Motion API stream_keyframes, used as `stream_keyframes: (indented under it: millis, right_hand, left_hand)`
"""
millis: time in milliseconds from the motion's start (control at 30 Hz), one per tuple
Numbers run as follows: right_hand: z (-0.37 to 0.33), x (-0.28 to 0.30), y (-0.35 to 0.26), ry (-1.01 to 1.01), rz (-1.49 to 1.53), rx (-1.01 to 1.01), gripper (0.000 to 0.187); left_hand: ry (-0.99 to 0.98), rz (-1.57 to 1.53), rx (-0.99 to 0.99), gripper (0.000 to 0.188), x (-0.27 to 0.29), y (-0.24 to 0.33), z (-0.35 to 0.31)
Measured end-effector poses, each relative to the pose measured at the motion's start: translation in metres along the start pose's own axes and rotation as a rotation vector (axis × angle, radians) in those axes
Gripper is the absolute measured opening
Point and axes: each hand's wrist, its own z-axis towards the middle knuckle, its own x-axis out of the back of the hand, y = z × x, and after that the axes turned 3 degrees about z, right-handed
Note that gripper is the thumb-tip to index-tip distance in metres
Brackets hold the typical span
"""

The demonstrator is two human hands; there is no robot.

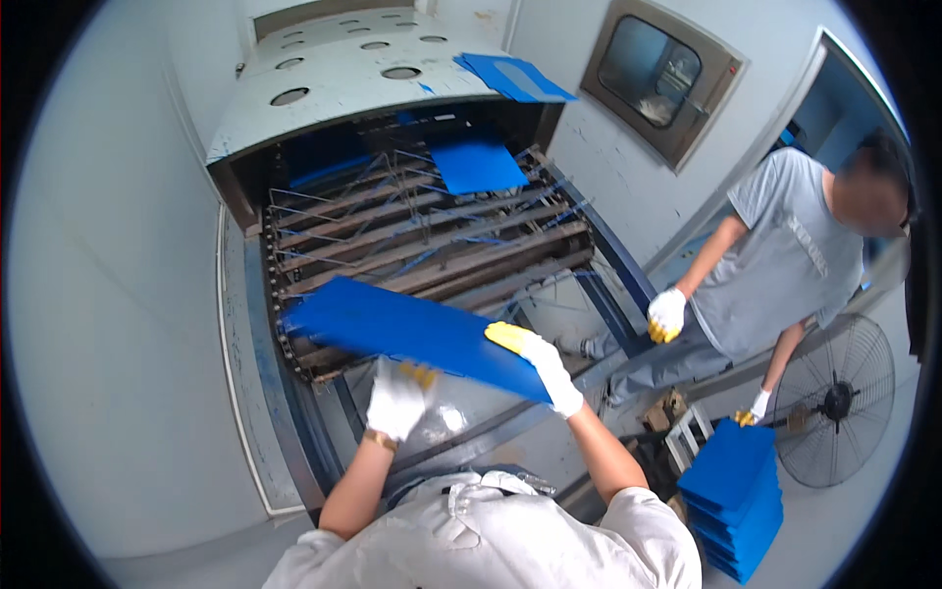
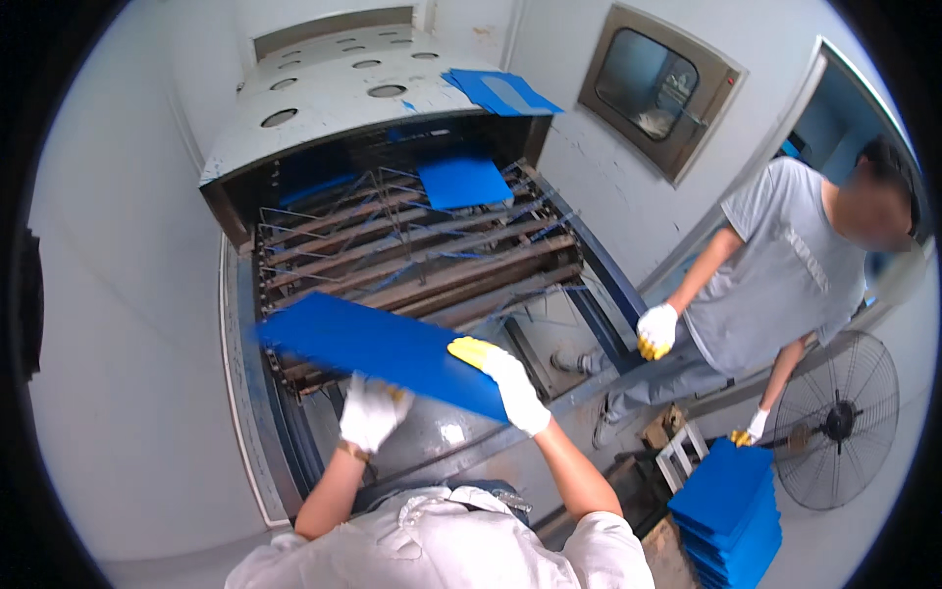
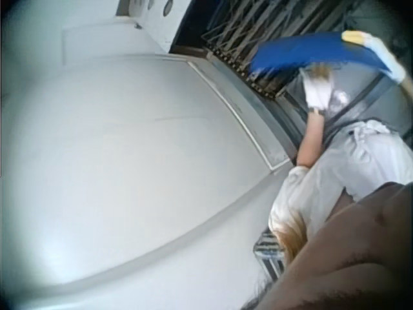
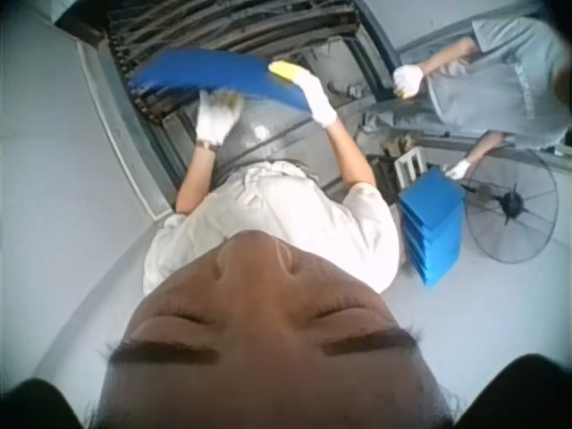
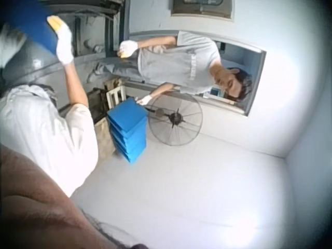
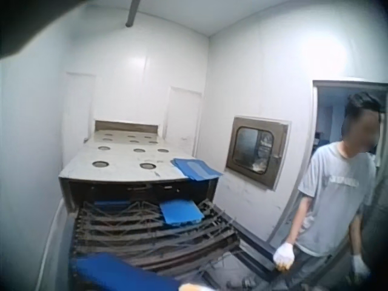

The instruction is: The person repeatedly picks up blue plastic sheets from a stack on a wooden pallet and places them onto a metal rack. A coworker assists by also handling the sheets. The task continues in a repetitive loop throughout the clip.

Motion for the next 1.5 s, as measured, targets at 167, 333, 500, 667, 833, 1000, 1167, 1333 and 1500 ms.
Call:
stream_keyframes:
  millis: [167, 333, 500, 667, 833, 1000, 1167, 1333, 1500]
  right_hand:
    - [-0.098, 0.056, -0.025, 0.005, -0.331, -0.036, 0.034]
    - [-0.193, 0.09, -0.036, 0.219, -0.18, -0.297, 0.034]
    - [-0.285, 0.105, -0.046, 0.555, -0.004, -0.557, 0.036]
    - [-0.33, 0.111, -0.069, 1.032, 0.109, -1.088, 0.024]
    - [-0.406, 0.115, -0.028, 1.62, 0.176, -1.169, 0.011]
    - [-0.467, 0.151, 0.002, 1.953, -0.311, -1.201, 0.015]
    - [-0.515, 0.182, 0.016, 1.818, -0.559, -1.211, 0.014]
    - [-0.529, 0.179, 0.027, 1.755, -0.655, -1.247, 0.022]
    - [-0.533, 0.166, 0.025, 1.801, -0.483, -1.306, 0.022]
  left_hand:
    - [0.053, -0.398, -0.058, 0.032, 0.008, 0.053, 0.054]
    - [-0.338, -2.283, 0.158, 0.035, -0.011, 0.153, 0.071]
    - [-0.753, -2.458, 0.625, 0.038, -0.045, 0.243, 0.069]
    - [-0.921, -2.119, 0.995, 0.045, -0.105, 0.276, 0.023]
    - [-0.99, -2.008, 1.063, 0.045, -0.147, 0.265, -0.022]
    - [-0.95, -1.991, 1.124, 0.043, -0.156, 0.265, -0.033]
    - [-0.931, -2.016, 1.092, 0.041, -0.158, 0.269, -0.037]
    - [-0.914, -2.026, 1.108, 0.039, -0.157, 0.268, -0.039]
    - [-0.882, -1.998, 1.134, 0.039, -0.158, 0.266, -0.041]
